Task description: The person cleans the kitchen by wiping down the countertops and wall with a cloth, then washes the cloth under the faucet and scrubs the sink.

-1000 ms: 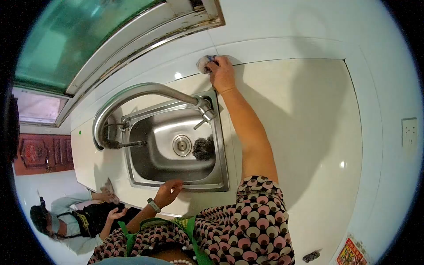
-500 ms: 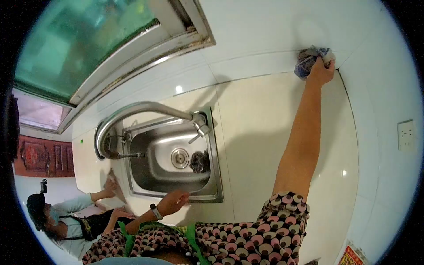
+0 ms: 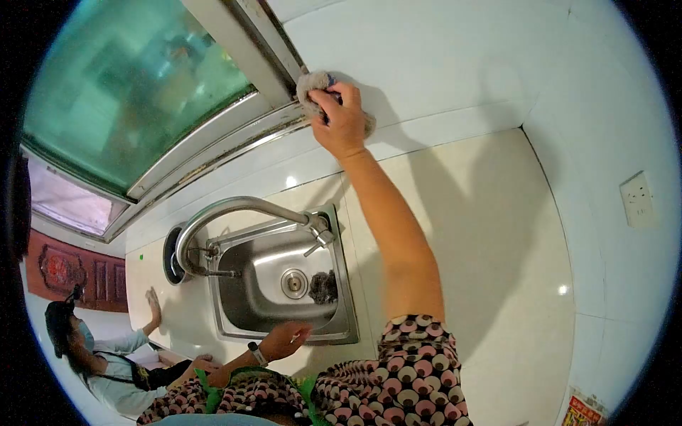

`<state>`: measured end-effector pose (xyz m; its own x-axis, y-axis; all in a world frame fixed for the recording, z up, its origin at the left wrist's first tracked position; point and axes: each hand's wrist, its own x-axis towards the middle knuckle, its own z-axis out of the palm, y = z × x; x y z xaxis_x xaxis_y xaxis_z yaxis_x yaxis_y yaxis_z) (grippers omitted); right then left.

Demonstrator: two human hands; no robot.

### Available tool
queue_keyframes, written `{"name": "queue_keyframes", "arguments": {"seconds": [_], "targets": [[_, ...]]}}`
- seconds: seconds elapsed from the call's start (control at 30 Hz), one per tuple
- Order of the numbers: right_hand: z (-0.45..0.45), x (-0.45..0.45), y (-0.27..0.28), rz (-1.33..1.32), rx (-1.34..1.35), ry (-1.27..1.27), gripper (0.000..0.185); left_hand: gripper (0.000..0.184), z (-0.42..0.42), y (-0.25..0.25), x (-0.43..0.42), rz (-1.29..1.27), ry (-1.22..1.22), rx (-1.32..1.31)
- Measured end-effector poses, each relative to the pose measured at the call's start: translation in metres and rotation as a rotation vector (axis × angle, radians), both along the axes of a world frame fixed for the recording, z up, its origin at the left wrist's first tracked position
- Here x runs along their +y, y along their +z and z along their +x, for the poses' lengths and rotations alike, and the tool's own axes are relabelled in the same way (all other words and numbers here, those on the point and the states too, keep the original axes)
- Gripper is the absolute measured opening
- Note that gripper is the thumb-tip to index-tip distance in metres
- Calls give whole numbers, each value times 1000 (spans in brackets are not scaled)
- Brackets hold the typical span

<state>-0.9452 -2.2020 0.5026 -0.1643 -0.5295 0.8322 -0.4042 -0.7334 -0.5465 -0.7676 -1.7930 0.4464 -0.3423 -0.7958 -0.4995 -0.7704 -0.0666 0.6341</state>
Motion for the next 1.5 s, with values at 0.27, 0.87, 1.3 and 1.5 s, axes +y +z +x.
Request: {"name": "queue_keyframes", "arguments": {"seconds": [0.27,0.87,1.3,1.5], "targets": [[-112,-63,65,7,-450,-441,43,29,9,-2,4,-3,-2,1],[-136,-19,177,48,-983,279,43,29,9,-2,8,-26,37,67],[22,-18,165,-268,144,19,41,25,14,19,16,-160,55,17],[-43,40,59,600,-712,428,23,28,-14,3,-24,-369,-4,47]]}}
